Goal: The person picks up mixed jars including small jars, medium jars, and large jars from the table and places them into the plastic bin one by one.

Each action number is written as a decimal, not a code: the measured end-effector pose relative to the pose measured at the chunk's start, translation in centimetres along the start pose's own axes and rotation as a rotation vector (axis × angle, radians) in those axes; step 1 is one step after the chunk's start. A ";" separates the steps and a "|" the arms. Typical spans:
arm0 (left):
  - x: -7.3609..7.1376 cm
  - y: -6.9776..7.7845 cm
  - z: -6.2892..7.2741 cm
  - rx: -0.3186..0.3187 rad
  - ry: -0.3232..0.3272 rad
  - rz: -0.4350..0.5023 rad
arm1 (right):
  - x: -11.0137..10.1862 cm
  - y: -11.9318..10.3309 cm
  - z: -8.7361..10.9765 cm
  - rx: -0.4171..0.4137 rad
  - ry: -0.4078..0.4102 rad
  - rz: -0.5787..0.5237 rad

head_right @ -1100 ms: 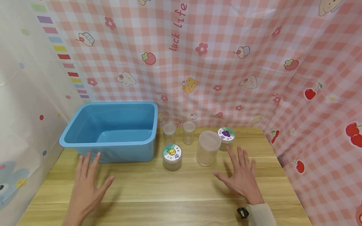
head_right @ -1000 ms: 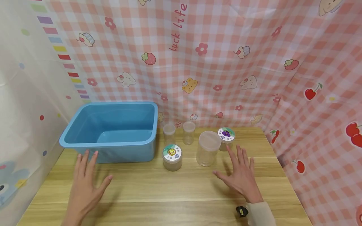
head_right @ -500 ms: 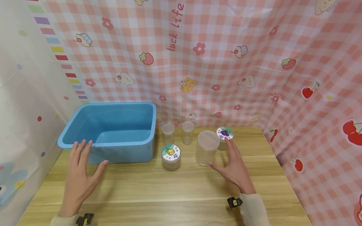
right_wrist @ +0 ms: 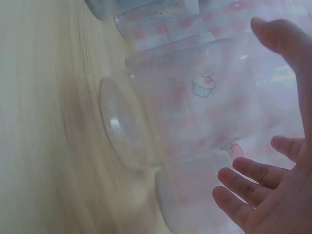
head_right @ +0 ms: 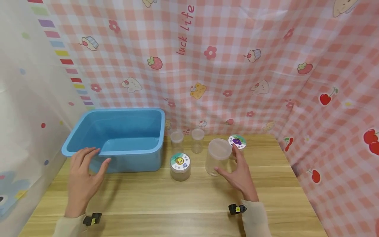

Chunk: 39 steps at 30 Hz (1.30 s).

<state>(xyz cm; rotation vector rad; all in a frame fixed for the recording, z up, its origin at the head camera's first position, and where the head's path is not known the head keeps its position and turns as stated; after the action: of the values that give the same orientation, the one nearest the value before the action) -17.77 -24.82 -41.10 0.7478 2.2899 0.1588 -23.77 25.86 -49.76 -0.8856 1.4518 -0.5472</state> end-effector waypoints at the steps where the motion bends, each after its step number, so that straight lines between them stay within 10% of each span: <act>1: 0.0 0.0 0.0 -0.002 0.005 -0.003 | 0.2 0.1 -0.1 0.007 0.003 -0.017; 17: 0.0 -0.9 0.4 -0.098 0.050 -0.014 | 2.3 0.1 -0.3 0.030 0.099 -0.176; 39: 0.2 -1.2 0.5 -0.105 0.091 0.031 | 1.9 0.3 0.5 0.098 0.174 -0.119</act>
<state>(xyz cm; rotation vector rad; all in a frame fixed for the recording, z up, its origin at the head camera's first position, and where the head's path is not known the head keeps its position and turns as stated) -18.11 -25.80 -41.98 0.7360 2.3359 0.3312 -23.17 24.62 -51.15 -0.8673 1.5211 -0.7947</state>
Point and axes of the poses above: each hand's wrist, its own z-axis away from the middle knuckle, its own x-axis out of the palm, y = z × x, the point moved 6 cm from there along -z, towards the middle knuckle, and after that the axes turned 11 degrees about -y, right-handed, at the moved point
